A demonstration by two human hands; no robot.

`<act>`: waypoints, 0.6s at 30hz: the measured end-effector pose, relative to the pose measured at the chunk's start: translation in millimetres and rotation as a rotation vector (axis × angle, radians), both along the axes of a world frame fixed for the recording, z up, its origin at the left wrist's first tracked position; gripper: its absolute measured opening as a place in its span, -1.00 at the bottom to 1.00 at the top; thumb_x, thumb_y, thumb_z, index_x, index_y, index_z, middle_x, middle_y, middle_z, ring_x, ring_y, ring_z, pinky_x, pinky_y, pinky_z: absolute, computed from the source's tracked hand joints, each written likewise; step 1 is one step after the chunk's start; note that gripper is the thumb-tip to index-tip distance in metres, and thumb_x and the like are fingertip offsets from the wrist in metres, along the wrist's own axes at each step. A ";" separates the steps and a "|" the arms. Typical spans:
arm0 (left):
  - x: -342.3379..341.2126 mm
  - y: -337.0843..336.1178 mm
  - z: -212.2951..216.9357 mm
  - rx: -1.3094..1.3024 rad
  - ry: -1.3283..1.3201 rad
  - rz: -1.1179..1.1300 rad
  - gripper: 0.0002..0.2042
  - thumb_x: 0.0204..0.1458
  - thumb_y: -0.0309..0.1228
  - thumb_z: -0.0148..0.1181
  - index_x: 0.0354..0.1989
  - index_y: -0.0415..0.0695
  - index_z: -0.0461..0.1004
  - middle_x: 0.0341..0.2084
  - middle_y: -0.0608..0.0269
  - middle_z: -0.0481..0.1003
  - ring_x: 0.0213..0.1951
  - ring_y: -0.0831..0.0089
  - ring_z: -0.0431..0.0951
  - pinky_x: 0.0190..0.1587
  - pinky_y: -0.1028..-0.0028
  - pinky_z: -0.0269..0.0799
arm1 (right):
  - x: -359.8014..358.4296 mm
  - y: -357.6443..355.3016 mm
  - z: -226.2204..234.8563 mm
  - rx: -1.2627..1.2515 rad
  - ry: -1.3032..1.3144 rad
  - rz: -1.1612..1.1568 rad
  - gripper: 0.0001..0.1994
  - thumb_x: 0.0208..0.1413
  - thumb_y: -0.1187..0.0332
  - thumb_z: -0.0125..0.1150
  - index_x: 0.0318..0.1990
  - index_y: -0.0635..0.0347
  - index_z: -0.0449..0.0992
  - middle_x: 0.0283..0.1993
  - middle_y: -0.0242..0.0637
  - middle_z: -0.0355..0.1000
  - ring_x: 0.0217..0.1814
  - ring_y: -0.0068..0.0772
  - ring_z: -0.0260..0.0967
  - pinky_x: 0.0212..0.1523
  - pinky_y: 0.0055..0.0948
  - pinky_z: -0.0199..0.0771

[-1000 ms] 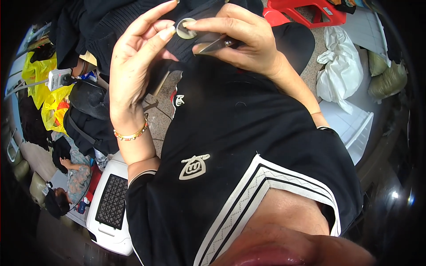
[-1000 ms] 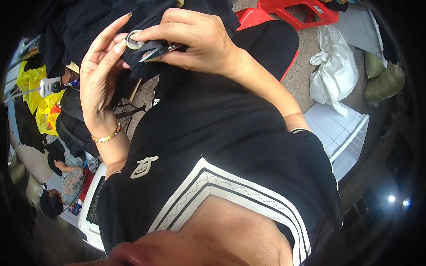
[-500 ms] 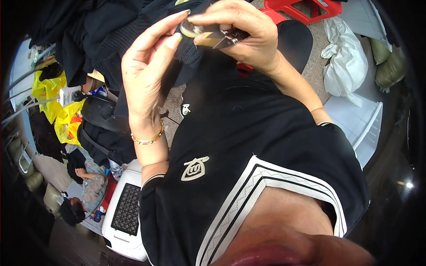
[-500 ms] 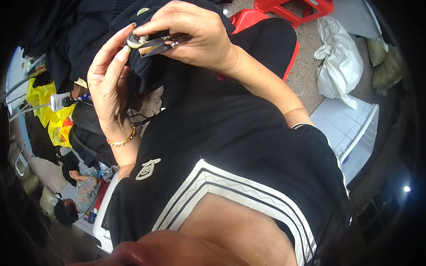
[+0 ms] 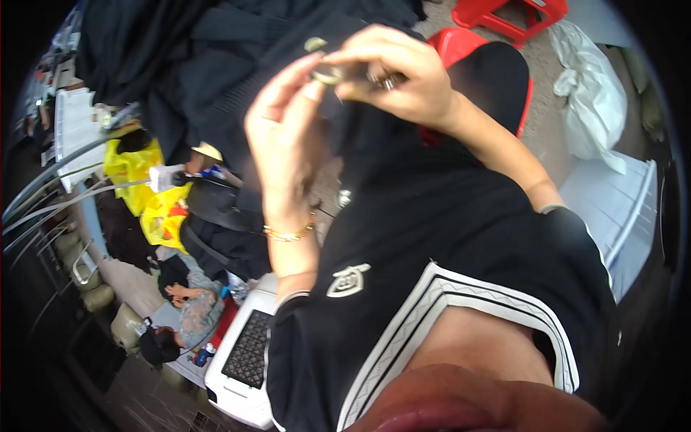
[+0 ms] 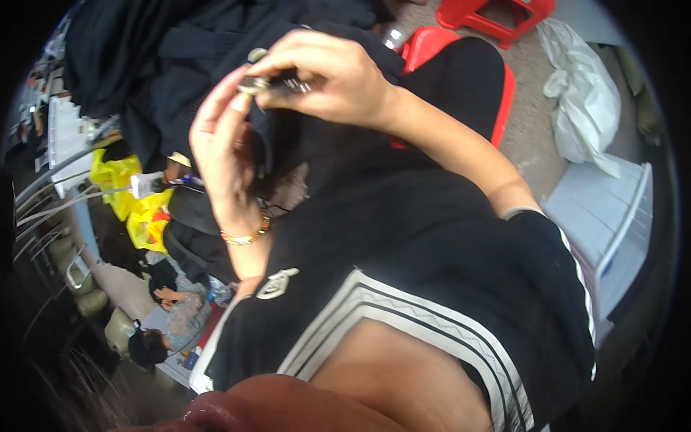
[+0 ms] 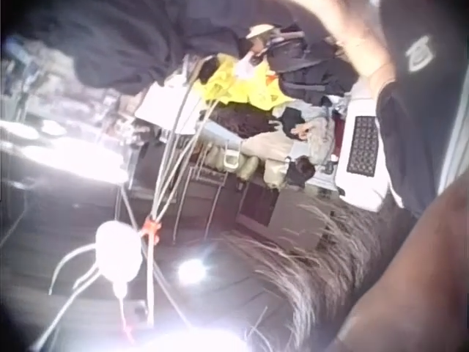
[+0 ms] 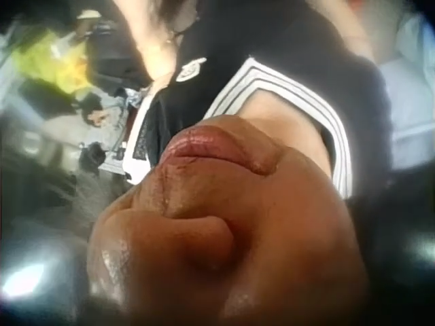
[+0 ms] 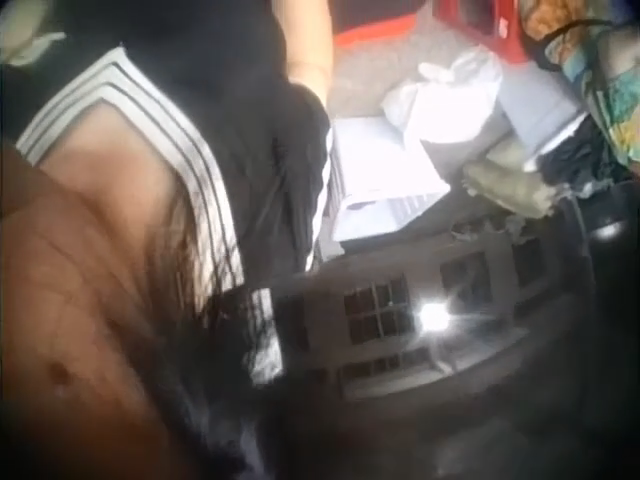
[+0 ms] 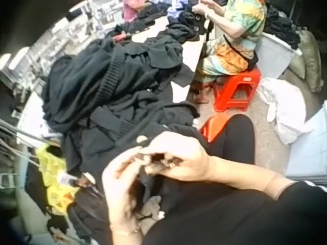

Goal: Trimming loose threads and inspecting metal grommets on black clothing using small scissors.

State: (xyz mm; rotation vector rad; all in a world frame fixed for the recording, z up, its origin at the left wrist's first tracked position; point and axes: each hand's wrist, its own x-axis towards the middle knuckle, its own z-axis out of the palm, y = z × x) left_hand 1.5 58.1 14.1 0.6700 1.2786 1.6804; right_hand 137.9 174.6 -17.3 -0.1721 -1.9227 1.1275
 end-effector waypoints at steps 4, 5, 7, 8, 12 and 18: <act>7.5 4.0 0.6 -0.010 0.096 0.001 -0.68 0.00 -0.65 0.16 -0.02 -0.32 0.45 -0.13 0.20 0.49 -0.14 0.60 0.44 -0.03 0.62 0.34 | -0.4 3.2 -5.7 0.006 0.070 -0.048 -0.69 -0.11 0.52 0.37 -0.14 0.36 0.54 -0.28 -0.20 0.47 -0.33 -0.51 0.41 -0.41 -0.64 0.37; 9.4 3.0 0.6 -0.003 0.100 0.007 -0.68 0.00 -0.66 0.16 -0.02 -0.33 0.45 -0.13 0.20 0.50 -0.14 0.60 0.44 -0.03 0.62 0.33 | -0.6 1.8 -7.4 0.029 0.086 -0.063 -0.70 -0.11 0.52 0.37 -0.15 0.36 0.54 -0.28 -0.19 0.47 -0.32 -0.48 0.43 -0.39 -0.62 0.39; 7.3 8.5 2.7 -0.042 0.211 0.018 -0.68 0.01 -0.61 0.17 -0.01 -0.26 0.47 -0.27 0.34 0.53 -0.43 0.78 0.40 -0.41 0.82 0.25 | -0.3 5.6 -6.5 0.080 0.116 -0.086 -0.74 -0.08 0.54 0.33 -0.18 0.36 0.55 -0.30 -0.18 0.48 -0.29 -0.39 0.45 -0.33 -0.53 0.44; 10.1 10.4 7.7 -0.026 0.265 0.031 -0.68 0.01 -0.60 0.18 -0.01 -0.25 0.47 -0.29 0.37 0.52 -0.42 0.79 0.40 -0.42 0.82 0.27 | -2.8 6.8 0.0 0.095 0.179 -0.114 -0.80 -0.10 0.59 0.32 -0.25 0.36 0.56 -0.33 -0.17 0.50 -0.31 -0.35 0.49 -0.31 -0.53 0.49; 16.4 21.2 17.9 0.029 0.226 0.017 -0.69 0.01 -0.63 0.18 -0.03 -0.28 0.46 -0.32 0.39 0.42 -0.44 0.70 0.42 -0.38 0.71 0.41 | -2.2 10.2 8.7 -0.208 0.147 -0.124 -0.87 0.09 0.44 0.23 -0.28 0.36 0.56 -0.51 -0.39 0.38 -0.57 -0.76 0.23 -0.60 -0.71 0.18; 20.0 25.1 8.0 0.170 0.547 0.069 -0.73 0.04 -0.62 0.17 -0.05 -0.30 0.48 -0.28 0.24 0.54 -0.29 0.62 0.51 -0.19 0.69 0.41 | 10.1 11.9 14.9 -0.578 0.169 0.074 -0.82 0.12 0.36 0.21 -0.21 0.27 0.58 -0.57 -0.51 0.38 -0.67 -0.84 0.18 -0.66 -0.78 0.13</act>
